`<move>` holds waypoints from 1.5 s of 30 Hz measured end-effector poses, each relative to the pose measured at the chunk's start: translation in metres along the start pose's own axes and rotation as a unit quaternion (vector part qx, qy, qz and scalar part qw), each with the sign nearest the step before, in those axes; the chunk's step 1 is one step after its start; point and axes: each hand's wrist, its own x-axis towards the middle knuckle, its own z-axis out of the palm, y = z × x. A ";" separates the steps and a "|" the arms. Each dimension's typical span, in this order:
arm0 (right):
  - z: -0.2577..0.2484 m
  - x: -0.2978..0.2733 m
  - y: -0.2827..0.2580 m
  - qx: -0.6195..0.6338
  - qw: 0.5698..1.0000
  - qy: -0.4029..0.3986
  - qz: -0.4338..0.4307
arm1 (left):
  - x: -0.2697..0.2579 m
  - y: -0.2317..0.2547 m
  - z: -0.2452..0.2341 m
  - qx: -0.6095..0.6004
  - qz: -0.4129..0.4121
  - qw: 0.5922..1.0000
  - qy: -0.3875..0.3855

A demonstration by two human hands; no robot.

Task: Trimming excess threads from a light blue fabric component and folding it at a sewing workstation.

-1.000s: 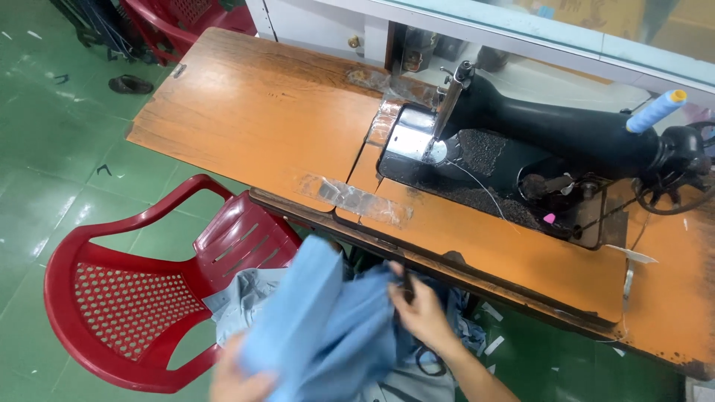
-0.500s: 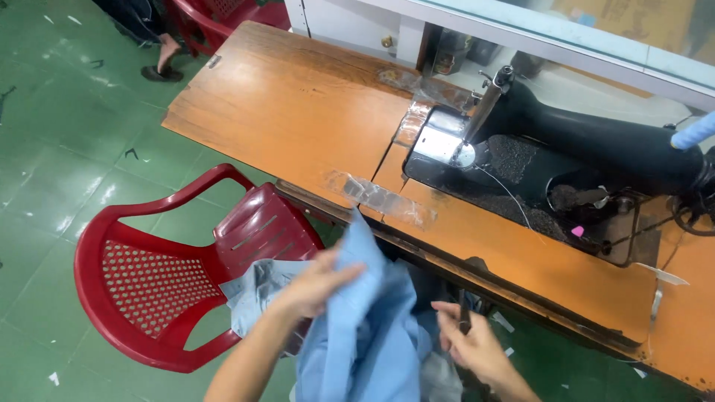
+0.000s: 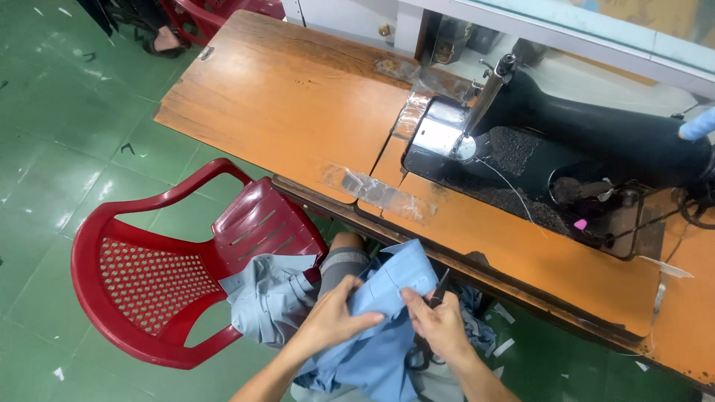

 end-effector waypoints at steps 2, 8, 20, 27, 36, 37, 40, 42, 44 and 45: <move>0.006 0.004 -0.007 -0.009 1.000 0.022 0.015 | -0.002 -0.034 0.010 -0.018 -0.033 0.999 0.020; 0.028 0.011 -0.008 -0.239 0.971 -0.003 0.011 | -0.027 -0.078 0.014 -0.460 -0.097 0.882 -0.025; 0.038 -0.013 -0.024 -0.428 0.895 -0.119 0.052 | -0.043 -0.057 -0.005 -0.536 -0.128 0.816 0.175; 0.024 -0.027 0.016 -0.521 0.826 -0.141 -0.163 | -0.035 -0.047 -0.001 -0.551 -0.072 0.816 0.158; 0.023 -0.029 0.018 -0.560 0.800 -0.144 -0.160 | -0.036 -0.038 -0.007 -0.515 -0.053 0.841 0.156; 0.022 -0.030 0.018 -0.559 0.800 -0.144 -0.161 | -0.037 -0.036 -0.007 -0.513 -0.054 0.843 0.151; 0.021 -0.030 0.017 -0.564 0.796 -0.143 -0.166 | -0.035 -0.034 -0.007 -0.522 -0.056 0.839 0.147; 0.020 -0.030 0.015 -0.560 0.797 -0.145 -0.176 | -0.036 -0.032 -0.009 -0.521 -0.050 0.841 0.137; 0.021 -0.031 0.013 -0.556 0.797 -0.148 -0.185 | -0.036 -0.029 -0.009 -0.521 -0.044 0.843 0.127; 0.021 -0.032 0.010 -0.543 0.807 -0.152 -0.177 | -0.036 -0.027 -0.009 -0.528 -0.047 0.839 0.123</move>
